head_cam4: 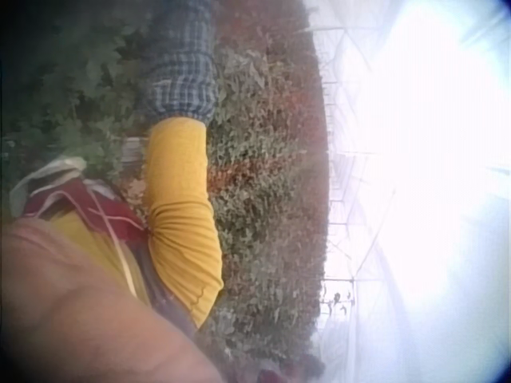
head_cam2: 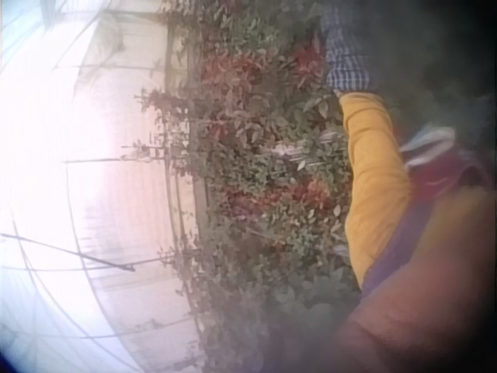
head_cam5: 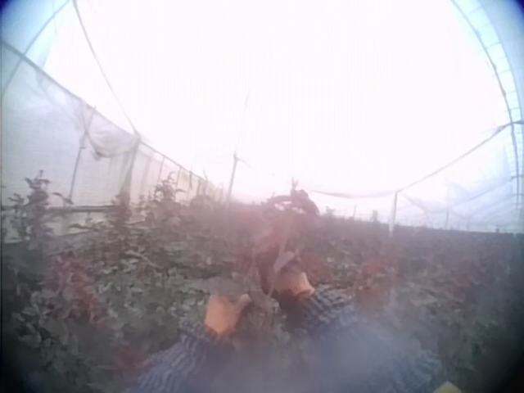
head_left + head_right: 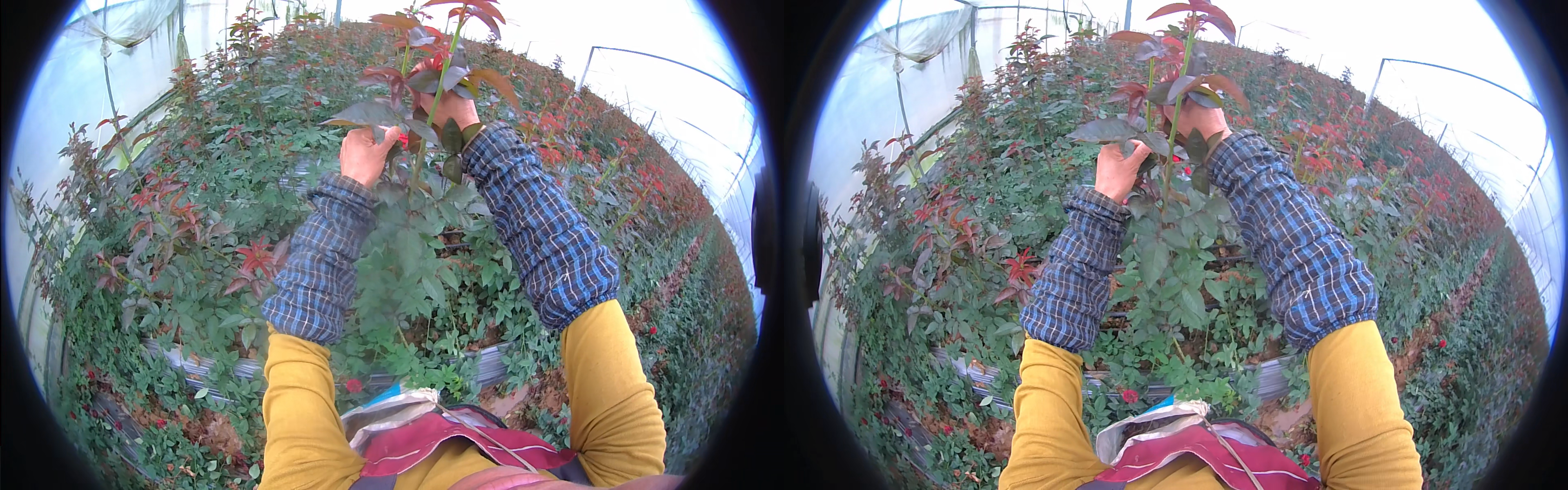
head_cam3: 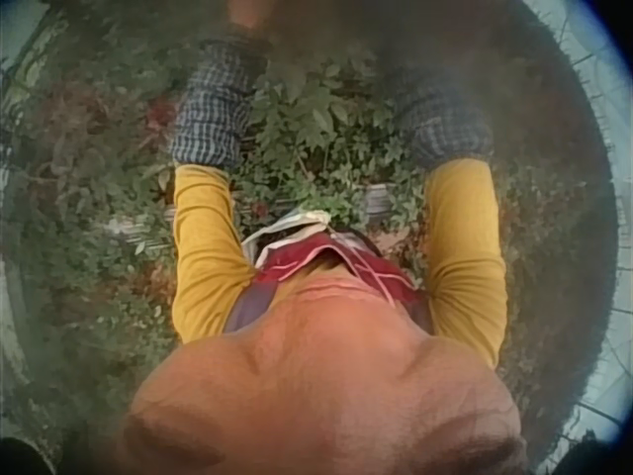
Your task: The person walks through a greenhouse and repeatedly plucks red roses from bushes by hand. They remove leaves from the stems and place the cut roses into a cloth bag attached to their waist. Another worker is visible in the background performing the same task.
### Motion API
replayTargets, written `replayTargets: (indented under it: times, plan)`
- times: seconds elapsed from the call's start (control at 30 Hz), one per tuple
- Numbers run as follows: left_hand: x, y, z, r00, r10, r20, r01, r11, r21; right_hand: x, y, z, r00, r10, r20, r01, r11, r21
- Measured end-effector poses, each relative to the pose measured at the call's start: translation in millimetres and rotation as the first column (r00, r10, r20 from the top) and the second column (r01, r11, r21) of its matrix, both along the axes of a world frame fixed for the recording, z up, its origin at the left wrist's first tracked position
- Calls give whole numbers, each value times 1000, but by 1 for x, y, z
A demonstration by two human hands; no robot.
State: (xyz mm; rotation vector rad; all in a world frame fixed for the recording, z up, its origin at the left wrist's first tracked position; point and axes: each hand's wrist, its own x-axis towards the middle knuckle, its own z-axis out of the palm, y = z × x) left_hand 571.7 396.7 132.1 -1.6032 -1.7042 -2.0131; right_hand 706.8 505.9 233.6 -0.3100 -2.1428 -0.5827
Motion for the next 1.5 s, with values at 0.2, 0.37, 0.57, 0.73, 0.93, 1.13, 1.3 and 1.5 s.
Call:
replayTargets:
  times: [0.2,0.37,0.57,0.73,0.93,1.13,1.3,1.5]
  plan:
    - [8,-2,4,995,-75,72,75,997,-3,63,-26,25,913,81,-400,-293,812,-505]
    - [5,8,-1,981,-119,155,121,993,-3,103,-35,57,616,151,-773,-734,466,-494]
    - [-5,18,-13,946,-180,268,199,979,-45,87,-115,104,935,353,-28,-354,934,-45]
    - [16,17,-6,926,-298,232,287,955,80,72,-127,126,935,-260,243,242,965,101]
    - [15,13,-7,938,-270,218,263,963,59,71,-121,118,968,-138,207,155,986,-68]
    - [15,15,-7,925,-302,233,295,953,64,77,-110,113,970,-52,236,-29,945,325]
    - [-3,-10,-13,941,-273,202,252,960,123,48,-94,89,979,-181,96,84,784,615]
    - [62,-57,-42,976,-145,165,89,947,309,110,-119,73,945,-27,326,-86,941,328]
